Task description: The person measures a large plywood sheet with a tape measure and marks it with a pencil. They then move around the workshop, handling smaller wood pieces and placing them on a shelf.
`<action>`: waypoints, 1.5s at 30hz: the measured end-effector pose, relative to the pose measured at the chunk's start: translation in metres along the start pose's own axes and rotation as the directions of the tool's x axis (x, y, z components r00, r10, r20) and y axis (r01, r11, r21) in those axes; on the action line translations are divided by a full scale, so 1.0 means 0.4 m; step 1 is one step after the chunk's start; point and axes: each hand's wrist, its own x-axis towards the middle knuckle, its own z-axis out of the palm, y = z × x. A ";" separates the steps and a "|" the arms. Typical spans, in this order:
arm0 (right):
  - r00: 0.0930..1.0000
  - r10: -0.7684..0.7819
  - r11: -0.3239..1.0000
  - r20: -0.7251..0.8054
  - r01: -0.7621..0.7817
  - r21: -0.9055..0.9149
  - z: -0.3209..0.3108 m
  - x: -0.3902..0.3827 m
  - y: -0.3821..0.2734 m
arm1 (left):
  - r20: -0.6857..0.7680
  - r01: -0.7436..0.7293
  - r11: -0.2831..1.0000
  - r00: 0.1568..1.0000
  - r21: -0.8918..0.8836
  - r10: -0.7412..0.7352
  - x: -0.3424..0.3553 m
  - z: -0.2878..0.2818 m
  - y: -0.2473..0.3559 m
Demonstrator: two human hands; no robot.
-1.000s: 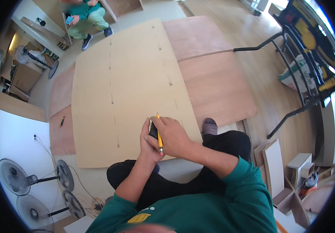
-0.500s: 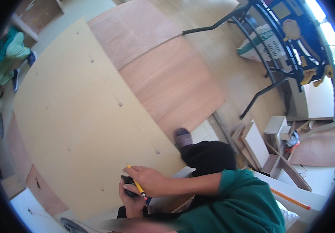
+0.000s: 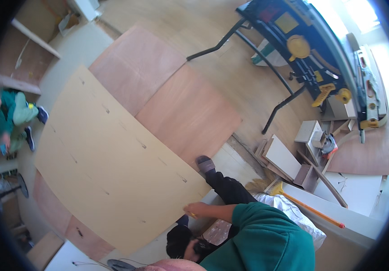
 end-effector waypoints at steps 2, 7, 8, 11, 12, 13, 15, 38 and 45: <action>0.993 -0.073 0.996 -0.095 0.067 -0.064 -0.007 -0.124 -0.004 | -0.038 0.081 0.983 0.996 0.164 -0.076 -0.065 0.023 -0.016; 0.793 -0.067 0.997 -0.606 0.077 -0.009 -0.215 -0.403 -0.083 | 0.032 0.066 0.998 0.997 -0.004 -0.066 -0.197 0.220 0.035; 0.724 -0.095 0.995 -0.683 0.075 -0.058 -0.288 -0.449 -0.103 | 0.027 0.042 0.996 0.999 -0.079 -0.040 -0.236 0.279 0.044; 0.504 -0.134 0.989 -0.853 0.016 -0.145 -0.550 -0.597 -0.173 | -0.031 -0.025 0.997 0.999 -0.069 0.023 -0.356 0.448 0.064; 0.382 -0.177 0.981 -0.907 -0.008 -0.195 -0.647 -0.659 -0.199 | -0.050 -0.072 0.997 0.996 0.025 0.073 -0.385 0.494 0.076; 0.224 -0.268 0.962 -0.937 0.006 -0.273 -0.746 -0.725 -0.225 | -0.062 -0.115 0.986 0.990 0.122 0.123 -0.406 0.532 0.089; 0.105 -0.287 0.952 -0.952 -0.081 -0.296 -0.950 -0.878 -0.266 | -0.093 -0.155 0.935 0.977 0.318 0.194 -0.438 0.584 0.114; -0.408 -0.237 0.866 -0.882 -0.500 -0.001 -1.417 -1.282 -0.189 | -0.245 -0.151 0.512 0.743 0.845 0.623 -0.604 0.756 0.398; -0.406 -0.232 0.854 -0.884 -0.520 0.014 -1.418 -1.287 -0.210 | 0.288 -0.255 -0.159 0.626 0.954 0.725 -0.483 0.678 0.507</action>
